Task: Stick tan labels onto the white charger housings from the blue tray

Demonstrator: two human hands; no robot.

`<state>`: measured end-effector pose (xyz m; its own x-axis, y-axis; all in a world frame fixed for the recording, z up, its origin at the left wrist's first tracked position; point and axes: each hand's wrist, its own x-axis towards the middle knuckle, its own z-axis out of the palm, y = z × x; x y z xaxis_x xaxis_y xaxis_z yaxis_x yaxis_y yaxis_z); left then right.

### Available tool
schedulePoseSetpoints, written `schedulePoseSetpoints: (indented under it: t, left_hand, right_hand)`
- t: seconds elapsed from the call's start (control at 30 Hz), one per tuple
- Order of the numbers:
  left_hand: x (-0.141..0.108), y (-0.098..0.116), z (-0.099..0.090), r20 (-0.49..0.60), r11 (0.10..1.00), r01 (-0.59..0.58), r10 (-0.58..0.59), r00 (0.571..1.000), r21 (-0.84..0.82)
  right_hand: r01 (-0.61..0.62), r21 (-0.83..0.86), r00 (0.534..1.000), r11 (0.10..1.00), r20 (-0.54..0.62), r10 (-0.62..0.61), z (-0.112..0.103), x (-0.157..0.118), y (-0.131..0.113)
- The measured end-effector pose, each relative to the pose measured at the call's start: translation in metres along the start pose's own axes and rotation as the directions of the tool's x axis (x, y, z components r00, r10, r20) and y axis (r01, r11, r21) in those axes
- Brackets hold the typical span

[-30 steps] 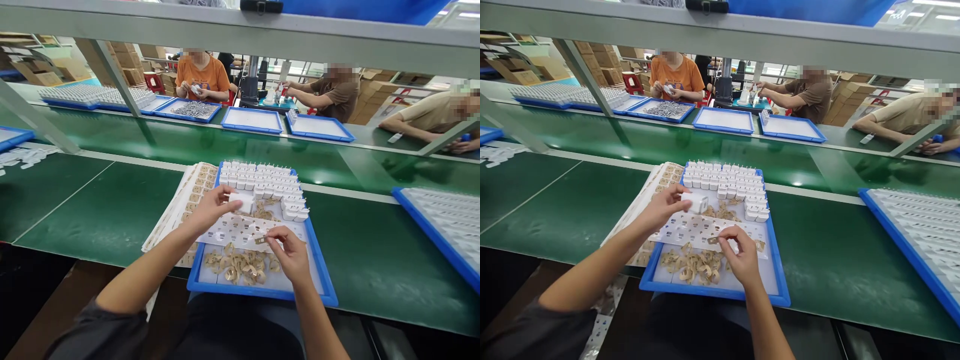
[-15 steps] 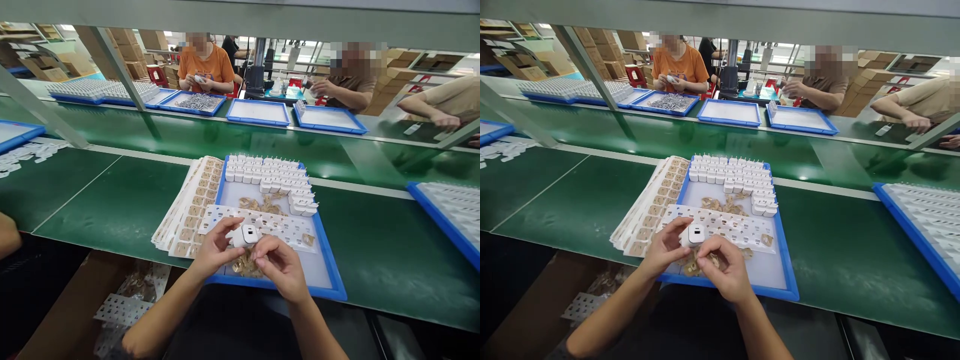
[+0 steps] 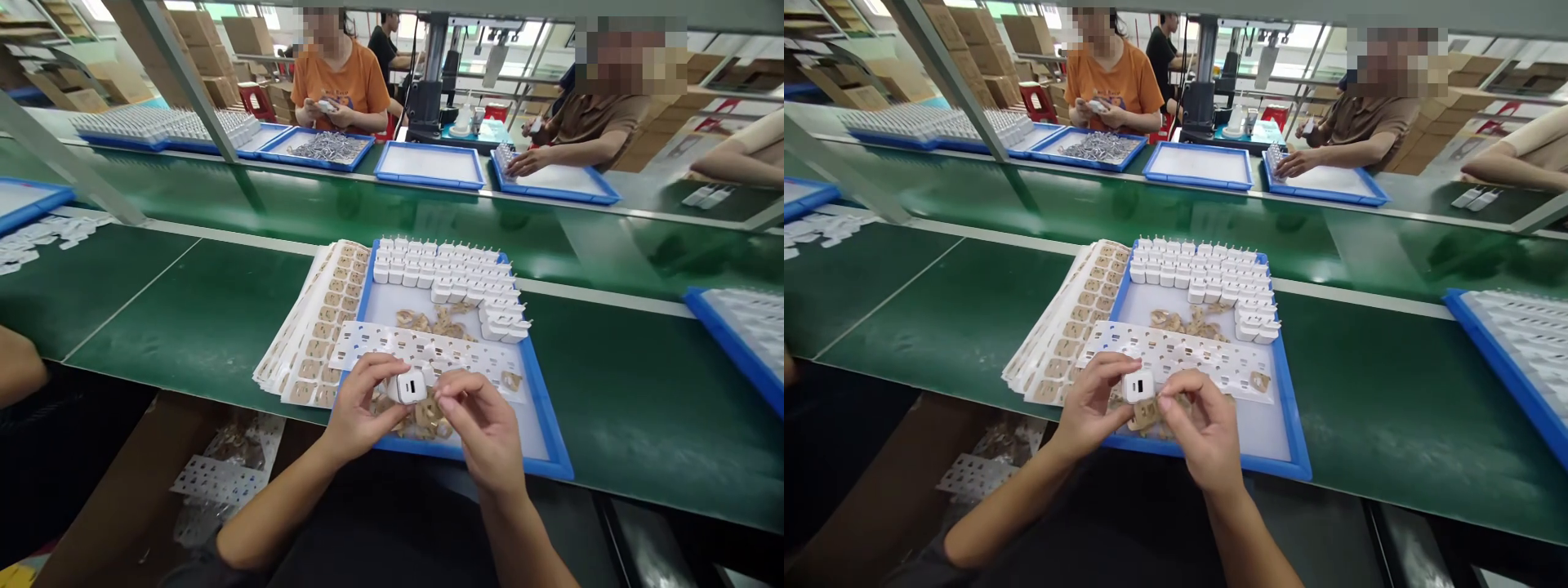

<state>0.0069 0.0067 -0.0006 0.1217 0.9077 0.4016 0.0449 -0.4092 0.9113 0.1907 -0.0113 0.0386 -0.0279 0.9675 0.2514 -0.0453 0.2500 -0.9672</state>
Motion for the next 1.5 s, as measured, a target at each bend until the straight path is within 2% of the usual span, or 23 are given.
schedulePoseSetpoints:
  t: [0.1,0.3,0.63,0.87,1.27,1.5]
  left_hand:
    - [-0.002,0.004,0.0,-0.002,0.987,-0.088,0.089,0.996,0.134]
    - [0.001,0.011,0.0,0.006,0.966,-0.183,0.185,0.983,0.185]
    - [0.003,0.015,0.0,-0.011,0.949,-0.187,0.196,0.981,0.252]
    - [0.004,0.015,0.0,0.004,0.936,-0.252,0.259,0.966,0.244]
    - [0.005,0.018,0.0,0.003,0.903,-0.306,0.32,0.947,0.301]
    - [0.005,0.017,0.0,-0.004,0.878,-0.334,0.357,0.934,0.342]
  right_hand:
    - [-0.075,-0.032,0.993,0.997,-0.095,0.072,0.004,0.002,-0.001]
    - [-0.122,-0.005,0.986,0.992,-0.118,0.121,0.012,0.004,-0.004]
    - [-0.122,-0.012,0.986,0.992,-0.116,0.12,0.016,0.005,-0.007]
    - [-0.119,-0.013,0.986,0.993,-0.117,0.117,0.018,0.005,-0.008]
    - [-0.035,-0.066,0.99,0.997,-0.139,0.025,0.025,0.005,-0.005]
    - [0.022,-0.22,0.988,0.975,-0.145,-0.056,0.029,0.004,-0.005]
